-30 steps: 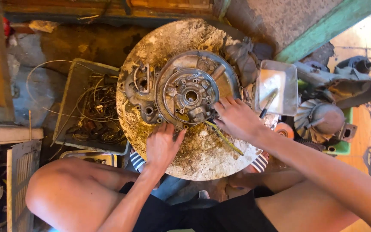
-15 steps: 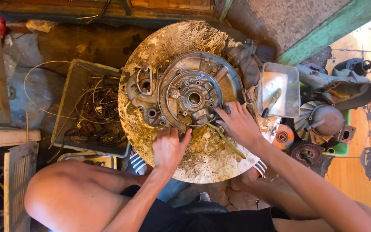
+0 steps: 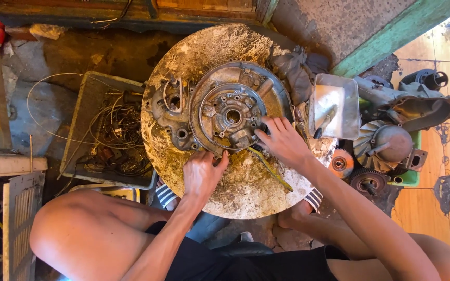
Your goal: Cleaning and inspecting a motorcycle engine casing using a small brush to prepare the surface for assembly.
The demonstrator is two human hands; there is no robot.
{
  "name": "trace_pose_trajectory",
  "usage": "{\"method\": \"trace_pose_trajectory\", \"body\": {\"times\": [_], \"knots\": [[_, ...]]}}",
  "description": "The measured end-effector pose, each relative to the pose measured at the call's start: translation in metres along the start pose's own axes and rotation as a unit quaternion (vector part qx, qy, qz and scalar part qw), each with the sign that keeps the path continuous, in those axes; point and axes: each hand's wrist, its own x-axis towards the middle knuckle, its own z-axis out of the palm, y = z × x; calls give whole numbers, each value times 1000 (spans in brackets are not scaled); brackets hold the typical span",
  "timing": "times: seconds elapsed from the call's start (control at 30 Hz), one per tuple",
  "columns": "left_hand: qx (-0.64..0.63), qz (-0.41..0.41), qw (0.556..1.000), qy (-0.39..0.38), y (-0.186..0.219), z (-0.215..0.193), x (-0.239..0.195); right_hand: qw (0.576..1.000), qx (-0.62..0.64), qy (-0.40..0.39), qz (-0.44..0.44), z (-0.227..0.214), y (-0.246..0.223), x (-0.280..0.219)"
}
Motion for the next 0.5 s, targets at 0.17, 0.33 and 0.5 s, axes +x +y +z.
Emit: {"method": "trace_pose_trajectory", "body": {"times": [0.17, 0.33, 0.5], "knots": [[-64, -2, 998, 15, 3, 1, 4, 999, 17, 16, -38, -2, 11, 11], [-127, -22, 991, -33, 8, -8, 11, 997, 47, 26, -56, -10, 21, 21], [-152, -54, 986, -31, 13, -21, 22, 989, 88, 68, -98, -15, 25, 34]]}}
